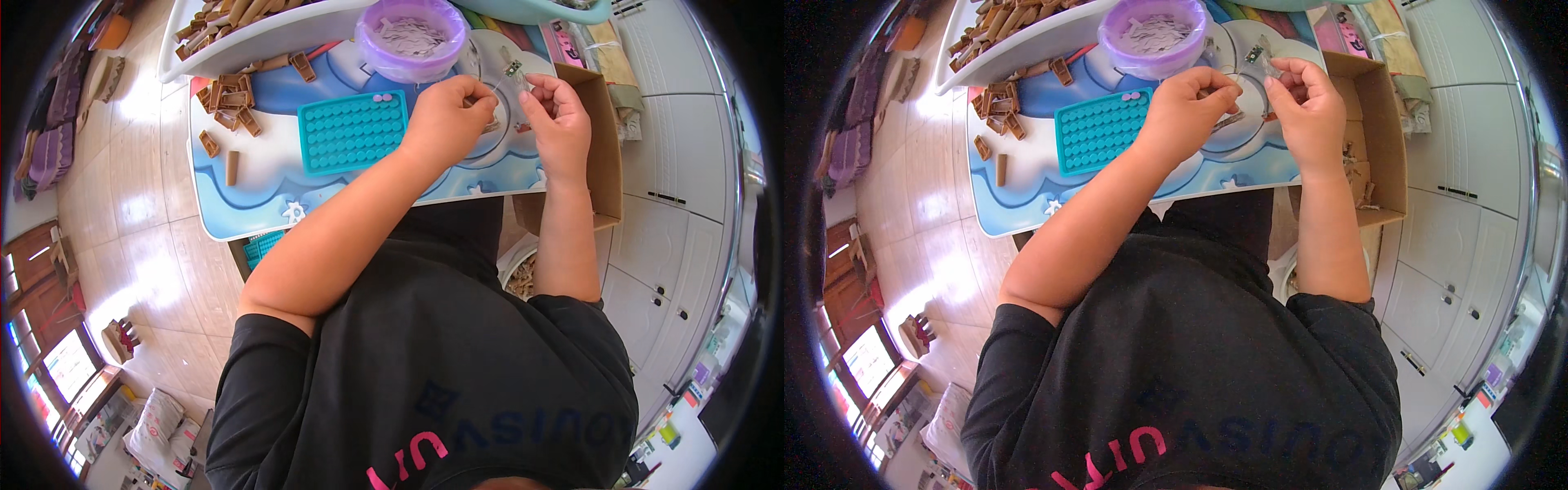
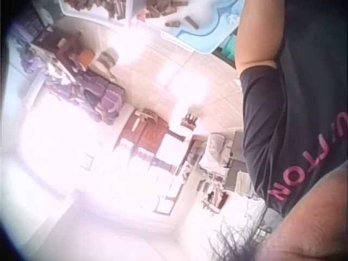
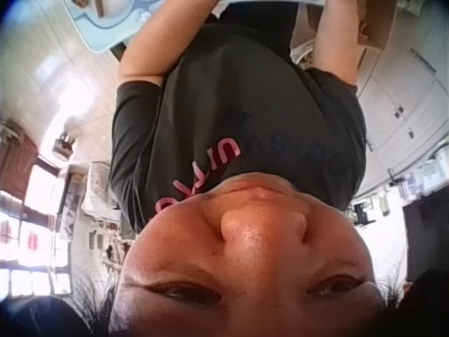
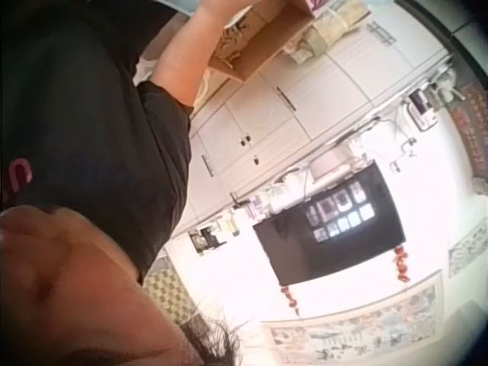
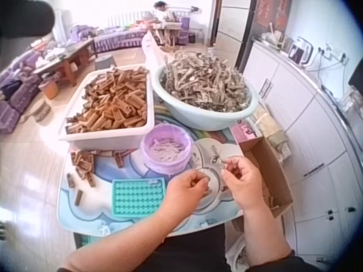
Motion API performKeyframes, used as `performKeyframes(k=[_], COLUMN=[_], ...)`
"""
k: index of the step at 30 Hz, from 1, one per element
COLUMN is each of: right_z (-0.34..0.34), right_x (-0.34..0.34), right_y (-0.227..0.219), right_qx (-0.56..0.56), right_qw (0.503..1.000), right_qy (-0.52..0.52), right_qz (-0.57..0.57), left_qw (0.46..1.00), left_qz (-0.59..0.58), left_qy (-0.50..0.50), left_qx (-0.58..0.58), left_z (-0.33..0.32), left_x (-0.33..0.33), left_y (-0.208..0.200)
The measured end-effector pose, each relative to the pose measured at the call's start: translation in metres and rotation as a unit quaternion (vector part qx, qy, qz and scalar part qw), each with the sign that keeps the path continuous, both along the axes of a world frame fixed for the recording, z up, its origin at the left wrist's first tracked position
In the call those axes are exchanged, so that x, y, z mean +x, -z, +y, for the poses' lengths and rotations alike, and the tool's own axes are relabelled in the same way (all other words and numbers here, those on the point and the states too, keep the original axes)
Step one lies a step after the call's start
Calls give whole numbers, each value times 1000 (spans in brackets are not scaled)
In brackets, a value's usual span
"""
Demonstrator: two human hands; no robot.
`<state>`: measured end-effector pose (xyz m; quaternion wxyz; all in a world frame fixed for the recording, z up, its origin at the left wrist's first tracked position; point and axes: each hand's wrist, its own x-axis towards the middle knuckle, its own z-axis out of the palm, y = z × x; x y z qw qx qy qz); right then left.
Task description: The person assembles small plastic components into a larger unit by hand.
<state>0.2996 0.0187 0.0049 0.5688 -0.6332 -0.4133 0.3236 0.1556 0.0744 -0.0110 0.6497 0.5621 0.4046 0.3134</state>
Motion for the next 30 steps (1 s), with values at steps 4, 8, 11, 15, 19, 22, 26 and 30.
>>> performKeyframes(k=[4,8,11,15,19,22,26,30], right_z=[0,1,-1,2,4,1,2,-5], right_x=[3,10,7,-5,-13,-12,-31,-59], right_y=[5,13,6,3,-10,-10,-12,-17], right_qx=[12,0,20,100,15,-12,19,-4], right_qw=[997,991,972,994,995,983,969,964], right_qy=[35,41,11,-6,-90,-144,-190,-206], right_qz=[-65,-127,-233,-49,50,109,157,171], left_qw=[999,998,997,999,997,967,957,975], left_qz=[-7,-15,-20,-24,-6,-80,-108,-5], left_qy=[17,4,0,21,51,99,187,221], left_qx=[-34,-58,-71,-43,-61,-222,-192,-31], left_z=[0,-2,-5,-11,-18,-18,-29,-45], left_x=[-2,-3,-8,-16,-33,-53,-76,-97], left_y=[-1,-3,-4,-2,-15,-23,-19,-29])
